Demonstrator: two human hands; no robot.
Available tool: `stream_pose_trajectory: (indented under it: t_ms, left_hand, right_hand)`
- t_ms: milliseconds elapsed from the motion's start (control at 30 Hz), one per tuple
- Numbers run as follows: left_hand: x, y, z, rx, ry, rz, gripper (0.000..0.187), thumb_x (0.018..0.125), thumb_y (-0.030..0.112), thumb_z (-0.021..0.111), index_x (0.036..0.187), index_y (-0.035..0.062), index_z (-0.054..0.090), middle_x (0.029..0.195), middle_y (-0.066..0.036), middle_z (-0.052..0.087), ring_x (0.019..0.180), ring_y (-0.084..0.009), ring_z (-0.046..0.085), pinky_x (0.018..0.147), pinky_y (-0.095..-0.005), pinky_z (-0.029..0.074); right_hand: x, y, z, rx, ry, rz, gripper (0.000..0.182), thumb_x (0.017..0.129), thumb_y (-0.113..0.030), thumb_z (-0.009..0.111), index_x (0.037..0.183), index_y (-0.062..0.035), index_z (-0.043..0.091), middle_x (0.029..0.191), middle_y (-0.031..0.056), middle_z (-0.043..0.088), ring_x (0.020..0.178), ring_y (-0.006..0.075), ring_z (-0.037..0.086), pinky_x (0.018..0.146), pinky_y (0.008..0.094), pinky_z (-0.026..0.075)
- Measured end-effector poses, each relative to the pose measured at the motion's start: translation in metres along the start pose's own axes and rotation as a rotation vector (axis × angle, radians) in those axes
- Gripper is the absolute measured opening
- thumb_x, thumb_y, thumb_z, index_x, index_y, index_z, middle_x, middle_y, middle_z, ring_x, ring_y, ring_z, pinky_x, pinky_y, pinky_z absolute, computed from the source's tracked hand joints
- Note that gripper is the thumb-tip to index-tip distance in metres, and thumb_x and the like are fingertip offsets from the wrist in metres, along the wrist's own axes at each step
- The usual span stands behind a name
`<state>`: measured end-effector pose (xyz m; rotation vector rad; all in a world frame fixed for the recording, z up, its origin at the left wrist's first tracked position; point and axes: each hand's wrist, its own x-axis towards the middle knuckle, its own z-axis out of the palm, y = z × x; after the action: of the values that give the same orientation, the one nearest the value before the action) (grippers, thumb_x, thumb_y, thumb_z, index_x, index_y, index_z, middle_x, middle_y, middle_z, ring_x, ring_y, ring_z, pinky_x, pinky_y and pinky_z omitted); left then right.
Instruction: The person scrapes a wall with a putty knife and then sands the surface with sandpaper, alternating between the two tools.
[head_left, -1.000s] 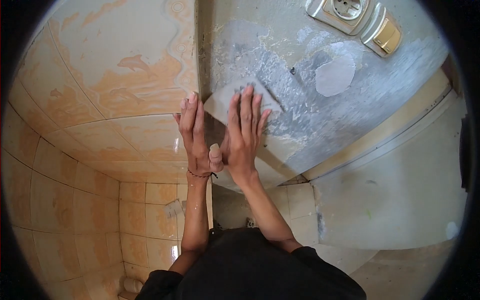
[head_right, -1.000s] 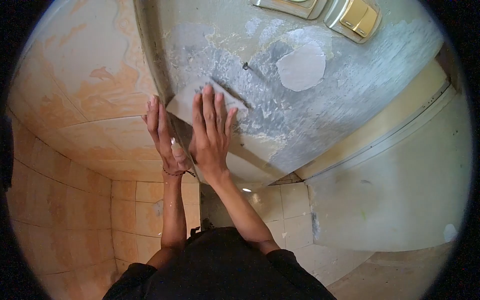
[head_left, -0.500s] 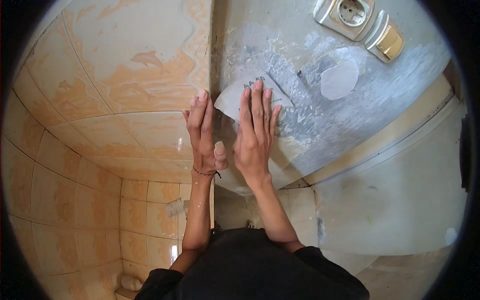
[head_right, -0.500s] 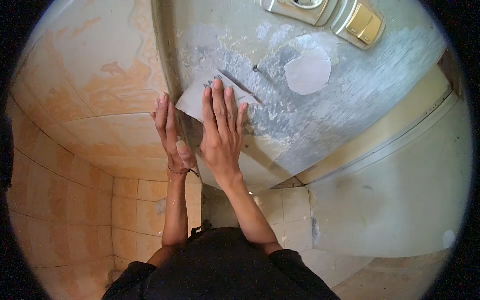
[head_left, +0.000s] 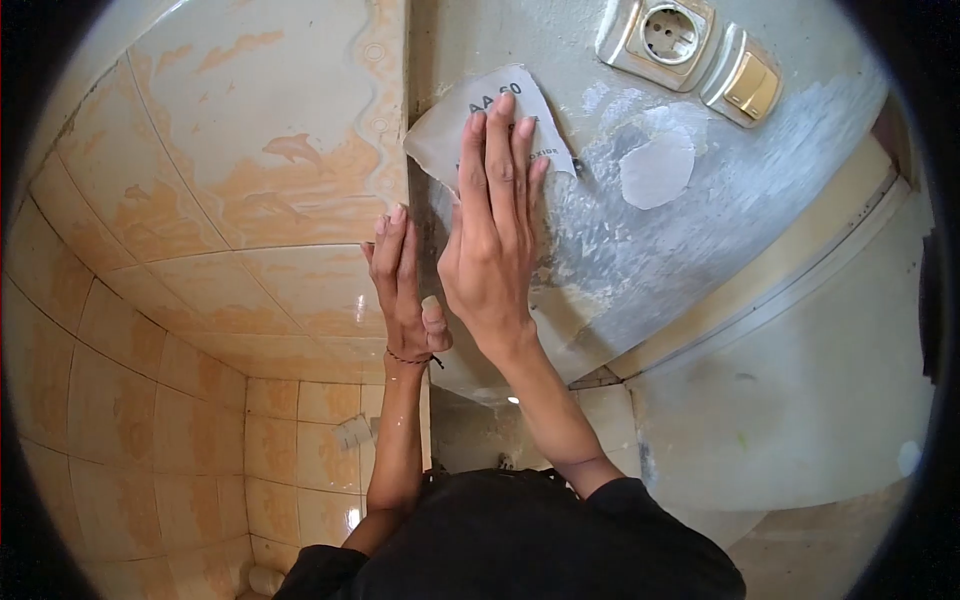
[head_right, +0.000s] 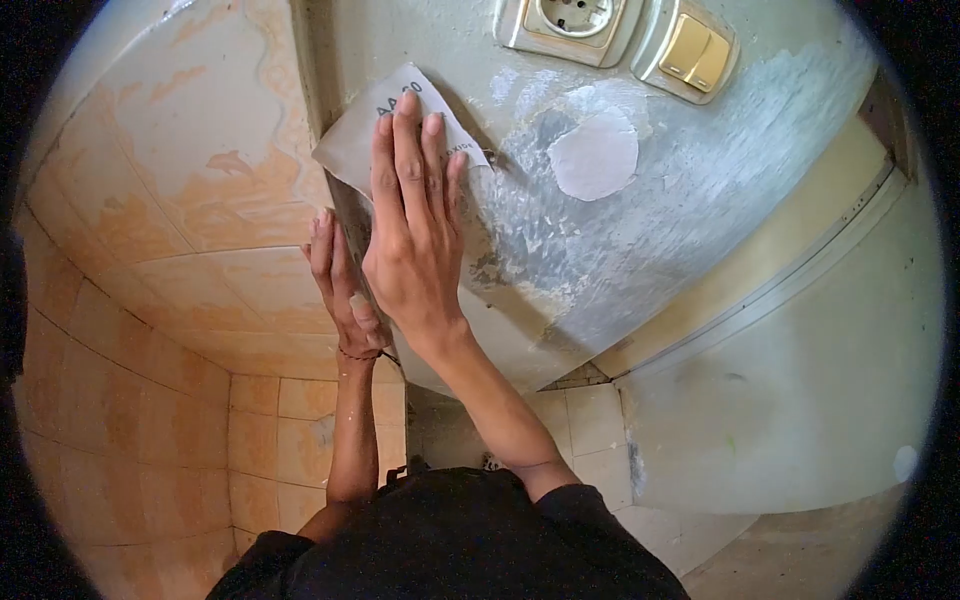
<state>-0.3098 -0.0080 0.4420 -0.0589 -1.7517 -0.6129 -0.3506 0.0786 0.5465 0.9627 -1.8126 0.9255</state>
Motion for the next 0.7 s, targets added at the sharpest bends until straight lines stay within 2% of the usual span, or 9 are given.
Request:
stream_pose_trajectory:
  t_ms: [100,267,367,567,700]
  left_hand:
    - [-0.002,0.001,-0.005,-0.002,-0.019,-0.004,0.090,0.100,0.063,0.010,0.147,-0.0079,0.038,0.156,-0.024,0.034,0.148,-0.0383,0.027,0.122,-0.0514,0.009]
    - [0.002,0.001,0.000,0.014,-0.003,-0.010,0.088,0.100,0.061,0.011,0.147,-0.0088,0.038,0.156,-0.024,0.034,0.148,-0.0380,0.027,0.122,-0.0510,0.009]
    - [-0.002,0.000,-0.001,0.000,0.014,0.011,0.085,0.101,0.058,0.013,0.147,-0.0089,0.038,0.156,-0.024,0.034,0.147,-0.0375,0.028,0.122,-0.0508,0.009]
    - [0.001,0.000,0.000,-0.005,0.013,0.009,0.084,0.101,0.057,0.014,0.146,-0.0097,0.039,0.155,-0.024,0.035,0.147,-0.0381,0.028,0.122,-0.0514,0.010]
    - [-0.001,-0.002,-0.003,0.002,0.003,0.025,0.085,0.102,0.057,0.013,0.145,-0.0108,0.040,0.154,-0.026,0.035,0.147,-0.0392,0.029,0.121,-0.0517,0.010]
  right_hand:
    - [-0.014,0.009,0.000,0.005,-0.079,-0.046,0.060,0.092,0.002,0.044,0.152,-0.0011,0.038,0.161,0.0166,0.030,0.150,0.0364,0.025,0.121,0.0526,0.017]
    - [-0.004,0.007,0.002,-0.034,-0.036,-0.057,0.059,0.093,0.001,0.044,0.152,-0.0019,0.038,0.161,0.0141,0.031,0.150,0.0341,0.026,0.121,0.0524,0.017]
    - [-0.012,0.007,-0.003,-0.005,-0.081,-0.041,0.059,0.093,0.001,0.044,0.152,-0.0028,0.038,0.161,0.0125,0.032,0.150,0.0336,0.026,0.121,0.0519,0.017]
    - [-0.001,0.009,-0.006,-0.059,-0.097,-0.082,0.057,0.095,0.000,0.043,0.152,-0.0022,0.038,0.161,0.0131,0.031,0.150,0.0340,0.027,0.121,0.0512,0.016]
    - [-0.030,0.010,-0.001,-0.079,-0.140,-0.049,0.056,0.096,-0.001,0.042,0.152,-0.0023,0.039,0.161,0.0131,0.032,0.150,0.0342,0.027,0.121,0.0512,0.016]
